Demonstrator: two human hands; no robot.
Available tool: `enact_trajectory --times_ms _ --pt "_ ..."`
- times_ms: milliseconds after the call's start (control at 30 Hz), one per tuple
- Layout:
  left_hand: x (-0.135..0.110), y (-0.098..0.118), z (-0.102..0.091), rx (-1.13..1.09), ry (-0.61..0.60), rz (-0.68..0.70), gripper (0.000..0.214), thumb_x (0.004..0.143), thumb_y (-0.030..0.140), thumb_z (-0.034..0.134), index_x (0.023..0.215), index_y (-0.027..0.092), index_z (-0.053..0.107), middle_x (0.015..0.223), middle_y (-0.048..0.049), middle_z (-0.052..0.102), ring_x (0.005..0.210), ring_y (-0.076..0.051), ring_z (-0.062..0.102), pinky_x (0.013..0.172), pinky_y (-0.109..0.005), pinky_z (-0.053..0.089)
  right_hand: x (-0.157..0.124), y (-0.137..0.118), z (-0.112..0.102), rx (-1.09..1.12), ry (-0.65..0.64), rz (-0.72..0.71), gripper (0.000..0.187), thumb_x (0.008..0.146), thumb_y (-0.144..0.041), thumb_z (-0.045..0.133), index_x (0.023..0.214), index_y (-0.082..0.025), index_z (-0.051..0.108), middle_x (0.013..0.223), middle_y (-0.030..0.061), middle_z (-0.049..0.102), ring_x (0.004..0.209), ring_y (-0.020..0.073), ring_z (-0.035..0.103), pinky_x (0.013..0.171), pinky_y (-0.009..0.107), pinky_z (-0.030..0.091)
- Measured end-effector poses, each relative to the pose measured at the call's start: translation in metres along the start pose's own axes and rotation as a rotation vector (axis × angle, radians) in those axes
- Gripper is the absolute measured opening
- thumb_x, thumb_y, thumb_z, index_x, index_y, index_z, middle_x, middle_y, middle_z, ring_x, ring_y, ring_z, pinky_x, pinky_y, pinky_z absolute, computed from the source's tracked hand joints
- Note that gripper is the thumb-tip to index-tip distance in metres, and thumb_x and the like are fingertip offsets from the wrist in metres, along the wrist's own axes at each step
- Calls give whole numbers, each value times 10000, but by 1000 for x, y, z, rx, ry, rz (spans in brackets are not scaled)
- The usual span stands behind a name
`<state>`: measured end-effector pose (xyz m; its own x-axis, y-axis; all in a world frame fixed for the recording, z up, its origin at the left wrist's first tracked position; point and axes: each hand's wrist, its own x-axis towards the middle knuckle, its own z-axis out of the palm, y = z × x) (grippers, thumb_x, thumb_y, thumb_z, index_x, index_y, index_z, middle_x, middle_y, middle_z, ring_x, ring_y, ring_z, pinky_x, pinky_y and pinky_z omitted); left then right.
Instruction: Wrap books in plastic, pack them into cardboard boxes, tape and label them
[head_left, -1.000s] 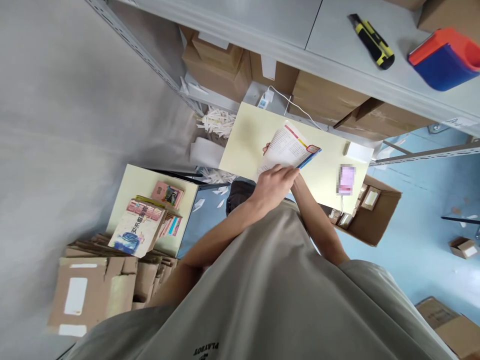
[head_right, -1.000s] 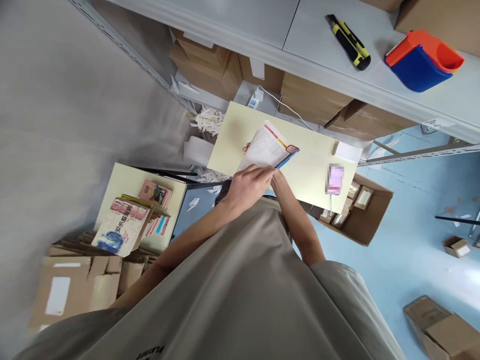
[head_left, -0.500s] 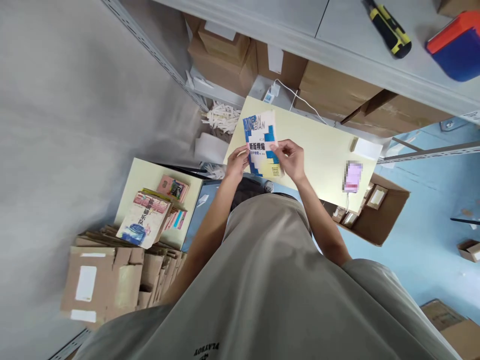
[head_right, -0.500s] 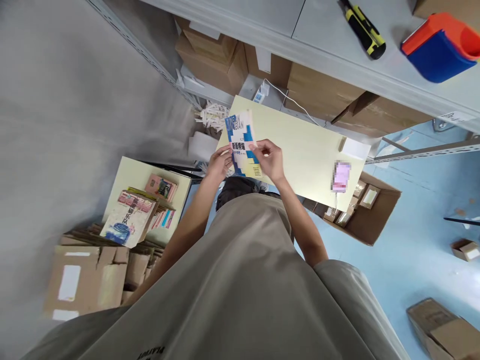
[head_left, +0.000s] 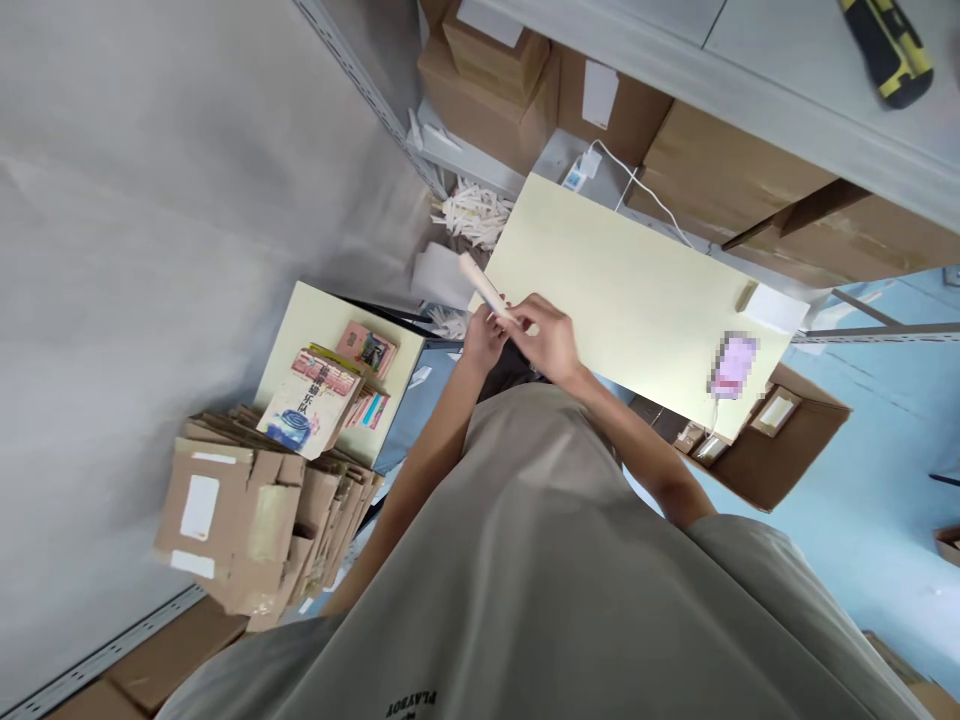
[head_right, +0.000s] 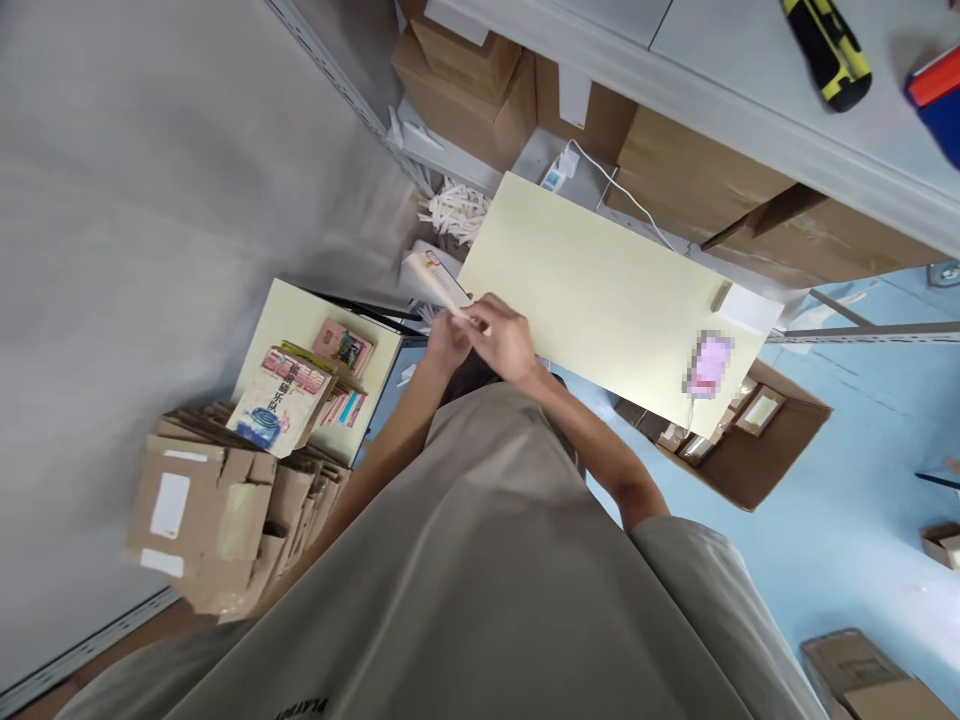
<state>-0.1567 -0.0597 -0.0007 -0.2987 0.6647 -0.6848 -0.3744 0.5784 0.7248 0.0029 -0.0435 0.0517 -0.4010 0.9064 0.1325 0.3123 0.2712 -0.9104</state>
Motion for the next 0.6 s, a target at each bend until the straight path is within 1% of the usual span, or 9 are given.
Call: enact_trajectory --times_ms 33,100,167,233,267,333,400,533,600 --pt "6 -2 -3 -75 33 -29 155 1079 287 651 1123 214 780 1083 -95 825 1144 -247 800 1103 -404 643 3 13 -6 62 74 80 458 1175 -652 661 1094 -242 849 1066 79 810 942 226 756 908 366 652" --pt "14 -8 -9 -130 96 -59 149 974 271 761 1106 221 808 1008 -49 839 1044 -203 797 1000 -324 631 7 43 -16 136 207 263 574 1094 -778 690 1021 -227 830 1021 89 824 913 234 761 869 370 645" --pt "19 -17 -12 -101 106 -64 271 815 228 872 1084 219 841 973 -27 855 983 -201 786 925 -309 610 4 72 -22 137 272 459 638 1027 -844 695 980 -219 813 994 112 846 902 253 764 847 382 634" --pt "28 -23 -13 -36 58 -57 370 707 183 891 1075 210 867 994 -28 877 961 -215 783 901 -326 603 -3 97 -21 101 294 614 671 994 -873 672 953 -217 809 988 135 865 907 273 769 830 392 622" --pt "34 -25 -13 -8 30 -52 397 684 169 881 1079 206 876 1018 -33 887 968 -224 789 905 -337 608 -5 107 -20 80 298 667 680 985 -878 660 946 -217 811 996 145 873 912 281 772 829 395 618" --pt "52 -22 -10 52 -3 -41 417 673 151 851 1086 204 890 1050 -45 900 1002 -248 809 930 -362 628 -7 123 -14 41 306 728 685 974 -875 641 940 -215 819 1018 156 884 919 287 775 837 397 613" --pt "78 -14 -4 137 -12 -15 411 690 136 835 1088 210 902 1069 -57 907 1048 -274 830 975 -389 651 1 137 -9 8 325 765 688 965 -865 632 944 -206 828 976 146 873 879 278 760 825 394 602" --pt "141 17 15 316 -55 106 384 758 91 814 1113 195 916 1150 -93 918 1163 -325 848 1081 -432 670 45 167 -5 -22 392 811 678 970 -834 650 963 -185 845 811 82 790 770 240 691 744 366 569" --pt "173 32 26 341 -106 149 377 803 65 789 1145 172 907 1225 -119 913 1231 -339 845 1128 -446 665 71 182 -7 -45 421 824 657 991 -810 651 969 -183 847 809 74 774 770 231 685 724 354 577"
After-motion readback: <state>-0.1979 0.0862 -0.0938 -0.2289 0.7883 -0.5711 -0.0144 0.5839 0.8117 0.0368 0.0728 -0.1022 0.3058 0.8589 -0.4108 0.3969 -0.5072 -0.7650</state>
